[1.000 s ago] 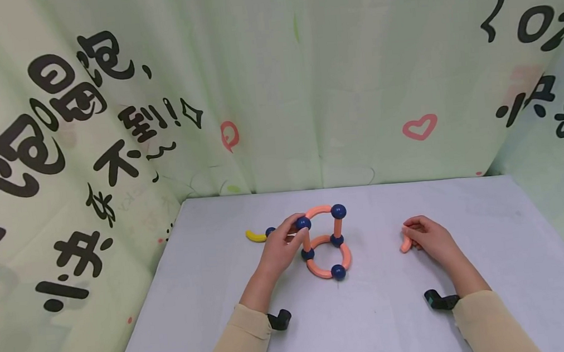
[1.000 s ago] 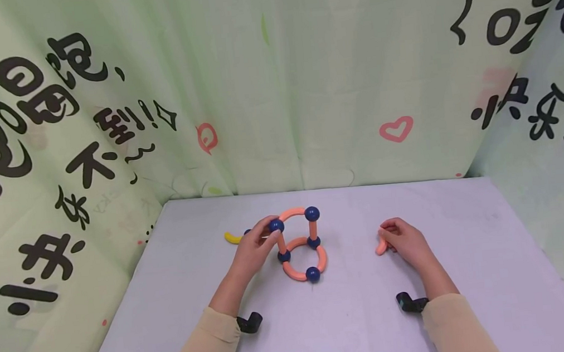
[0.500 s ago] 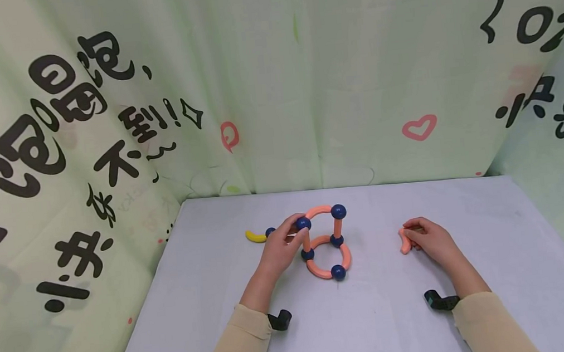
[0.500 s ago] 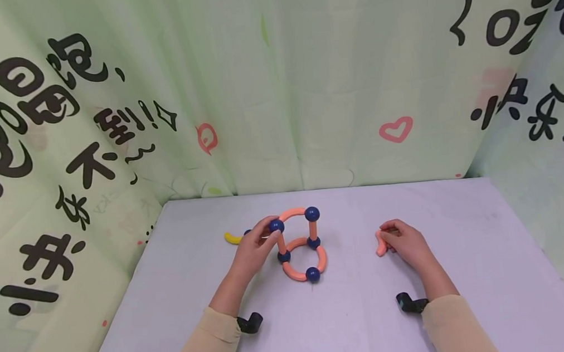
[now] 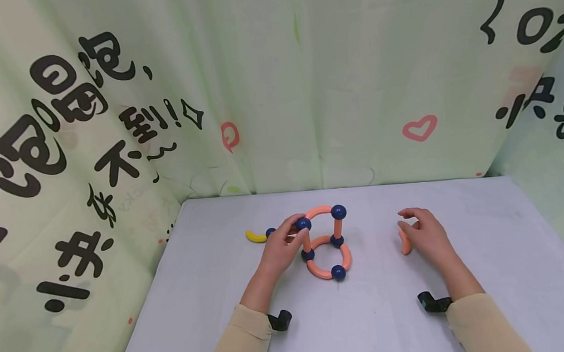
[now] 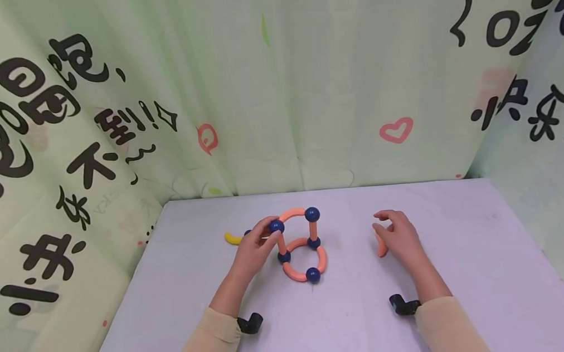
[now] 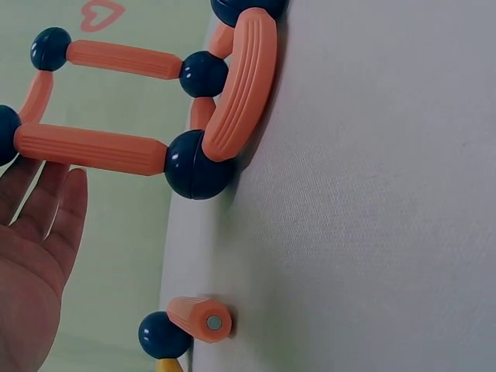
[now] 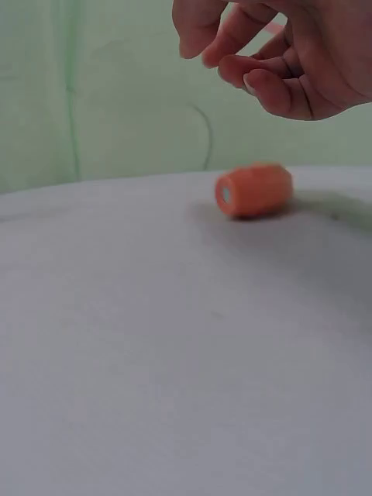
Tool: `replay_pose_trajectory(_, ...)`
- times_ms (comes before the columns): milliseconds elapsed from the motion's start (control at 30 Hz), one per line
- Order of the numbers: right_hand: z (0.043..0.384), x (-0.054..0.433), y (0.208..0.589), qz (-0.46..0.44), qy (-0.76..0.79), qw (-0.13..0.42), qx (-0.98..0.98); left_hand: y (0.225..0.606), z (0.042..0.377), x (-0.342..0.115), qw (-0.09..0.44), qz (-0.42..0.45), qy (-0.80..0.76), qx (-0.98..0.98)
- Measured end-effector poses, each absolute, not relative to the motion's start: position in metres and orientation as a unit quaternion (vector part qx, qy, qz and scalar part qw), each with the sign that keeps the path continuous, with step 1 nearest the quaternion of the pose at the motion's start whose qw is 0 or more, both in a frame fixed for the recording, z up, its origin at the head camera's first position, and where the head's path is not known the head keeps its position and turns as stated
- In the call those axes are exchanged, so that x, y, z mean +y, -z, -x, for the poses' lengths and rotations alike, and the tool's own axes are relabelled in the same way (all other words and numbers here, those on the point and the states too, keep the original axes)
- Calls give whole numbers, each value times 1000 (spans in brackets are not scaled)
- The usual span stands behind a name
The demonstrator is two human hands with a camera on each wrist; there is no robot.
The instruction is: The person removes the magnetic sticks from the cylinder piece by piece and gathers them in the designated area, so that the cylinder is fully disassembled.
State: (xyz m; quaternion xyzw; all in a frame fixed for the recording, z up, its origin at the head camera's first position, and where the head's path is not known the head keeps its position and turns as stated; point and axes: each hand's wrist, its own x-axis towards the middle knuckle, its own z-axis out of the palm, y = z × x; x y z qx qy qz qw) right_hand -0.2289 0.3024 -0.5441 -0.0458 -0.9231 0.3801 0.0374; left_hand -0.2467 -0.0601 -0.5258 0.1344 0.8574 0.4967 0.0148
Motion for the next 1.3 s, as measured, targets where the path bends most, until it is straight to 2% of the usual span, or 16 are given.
replay_pose_trajectory(233,229,267,512,2,-442,17,-897,524,245,-60,17,-134,-498,856)
replay_pose_trajectory(500,238,229,494,-43,-491,-27,-870,526,246,-59,20,-134,-500,856)
replay_pose_trajectory(900,250,196,492,-69,-519,-84,-848,517,247,-51,39,-110,-510,852)
replay_pose_trajectory(1033,250,191,494,-65,-526,-89,-843,516,249,-47,45,-115,-498,858)
replay_pose_trajectory(1300,251,185,498,-74,-537,-79,-836,519,251,-45,24,-153,-488,859)
